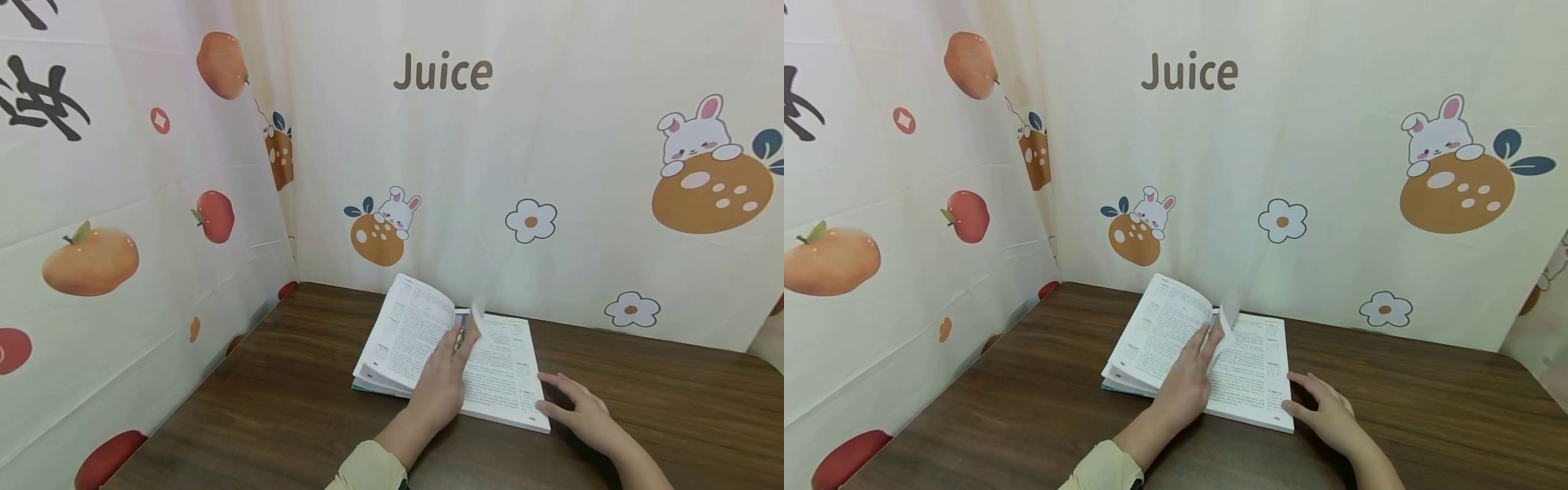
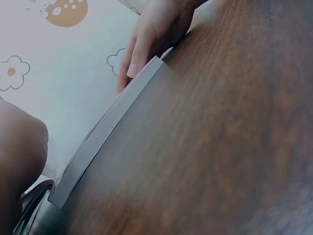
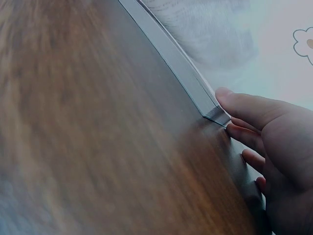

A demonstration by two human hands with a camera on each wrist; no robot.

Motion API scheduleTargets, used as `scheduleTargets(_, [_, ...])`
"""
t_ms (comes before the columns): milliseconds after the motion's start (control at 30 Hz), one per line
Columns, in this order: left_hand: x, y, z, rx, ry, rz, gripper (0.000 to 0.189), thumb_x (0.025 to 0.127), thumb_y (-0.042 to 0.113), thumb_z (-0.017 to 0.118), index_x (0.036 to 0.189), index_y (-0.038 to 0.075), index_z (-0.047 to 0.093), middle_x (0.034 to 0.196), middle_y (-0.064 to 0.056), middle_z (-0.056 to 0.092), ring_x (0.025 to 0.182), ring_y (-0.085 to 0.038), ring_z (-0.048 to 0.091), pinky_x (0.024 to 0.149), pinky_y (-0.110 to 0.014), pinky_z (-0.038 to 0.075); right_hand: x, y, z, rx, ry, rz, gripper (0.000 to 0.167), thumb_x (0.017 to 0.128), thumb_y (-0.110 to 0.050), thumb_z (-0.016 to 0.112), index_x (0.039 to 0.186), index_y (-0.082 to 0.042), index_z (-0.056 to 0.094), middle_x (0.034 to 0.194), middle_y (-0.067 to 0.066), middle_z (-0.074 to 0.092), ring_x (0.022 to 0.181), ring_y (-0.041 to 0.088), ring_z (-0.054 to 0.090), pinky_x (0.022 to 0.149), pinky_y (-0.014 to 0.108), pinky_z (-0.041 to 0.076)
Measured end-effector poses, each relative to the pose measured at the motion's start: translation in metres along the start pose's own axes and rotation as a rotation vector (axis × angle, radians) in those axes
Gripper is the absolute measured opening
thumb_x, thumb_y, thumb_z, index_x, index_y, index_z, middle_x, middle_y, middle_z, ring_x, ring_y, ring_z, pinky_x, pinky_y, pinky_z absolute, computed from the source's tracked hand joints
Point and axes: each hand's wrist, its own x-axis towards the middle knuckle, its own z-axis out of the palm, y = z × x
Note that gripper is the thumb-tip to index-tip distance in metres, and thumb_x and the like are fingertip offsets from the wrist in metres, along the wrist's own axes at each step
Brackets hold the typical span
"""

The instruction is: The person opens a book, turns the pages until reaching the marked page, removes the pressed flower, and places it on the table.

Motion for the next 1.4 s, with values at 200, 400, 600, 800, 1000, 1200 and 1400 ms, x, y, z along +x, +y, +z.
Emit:
scheduleTargets(200, [-0.001,0.0,-0.002,0.072,-0.06,-0.061,0.092,0.082,-0.004,0.057,0.148,0.033,0.005,0.154,-0.008,-0.007,0.14,-0.027,0.006,0.095,-0.057,0.035,0.0,-0.001,0.0,-0.002,0.008,-0.007,0.066,0.084,-0.045,0.061,0.133,-0.004,0.046,0.138,0.037,0.028,0.124,0.057,0.019,0.086,0.072,0.014])
scheduleTargets(400, [-0.001,0.0,-0.003,0.229,-0.071,-0.045,0.09,0.08,0.001,0.064,0.148,0.03,0.014,0.153,-0.01,-0.011,0.14,-0.028,-0.002,0.102,-0.053,0.028,-0.001,-0.002,0.001,-0.005,0.01,-0.006,0.066,0.084,-0.045,0.062,0.133,-0.004,0.046,0.138,0.037,0.028,0.124,0.057,0.019,0.086,0.073,0.014])
scheduleTargets(600, [-0.001,-0.001,-0.003,0.304,-0.085,-0.055,0.089,0.08,0.005,0.066,0.149,0.029,0.016,0.153,-0.011,-0.011,0.14,-0.03,-0.006,0.104,-0.052,0.023,-0.001,-0.001,0.001,-0.002,0.009,-0.007,0.066,0.084,-0.045,0.062,0.134,-0.004,0.045,0.138,0.037,0.028,0.124,0.057,0.019,0.086,0.072,0.013])
scheduleTargets(800, [-0.002,-0.003,0.0,0.34,-0.09,-0.071,0.09,0.08,0.008,0.067,0.149,0.029,0.012,0.153,-0.01,-0.012,0.139,-0.03,-0.004,0.106,-0.054,0.017,0.0,-0.001,0.001,0.0,0.01,-0.006,0.066,0.084,-0.045,0.062,0.134,-0.004,0.045,0.138,0.037,0.028,0.124,0.057,0.019,0.086,0.072,0.013])
scheduleTargets(1000, [-0.002,-0.004,0.0,0.359,-0.081,-0.063,0.084,0.082,0.007,0.065,0.148,0.028,0.018,0.154,-0.01,-0.008,0.14,-0.031,-0.006,0.105,-0.058,0.008,0.0,0.0,0.001,-0.001,0.011,-0.007,0.066,0.084,-0.045,0.062,0.134,-0.004,0.045,0.138,0.037,0.028,0.124,0.057,0.019,0.086,0.072,0.013])
scheduleTargets(1200, [0.002,0.001,-0.005,0.44,-0.241,-0.056,0.06,0.088,0.017,0.06,0.142,0.03,0.037,0.149,-0.005,0.027,0.14,-0.026,0.008,0.105,-0.06,0.007,-0.001,0.0,0.001,0.003,0.013,-0.009,0.066,0.084,-0.044,0.062,0.133,-0.005,0.046,0.138,0.036,0.029,0.125,0.057,0.019,0.086,0.072,0.013])
scheduleTargets(1400, [0.003,0.006,-0.006,0.413,-0.437,-0.071,0.036,0.088,0.021,0.06,0.124,0.026,0.058,0.132,0.003,0.052,0.13,-0.021,0.037,0.108,-0.048,0.018,-0.002,-0.001,0.0,0.011,0.014,-0.008,0.066,0.083,-0.045,0.063,0.133,-0.006,0.047,0.137,0.035,0.031,0.125,0.056,0.019,0.087,0.072,0.012])
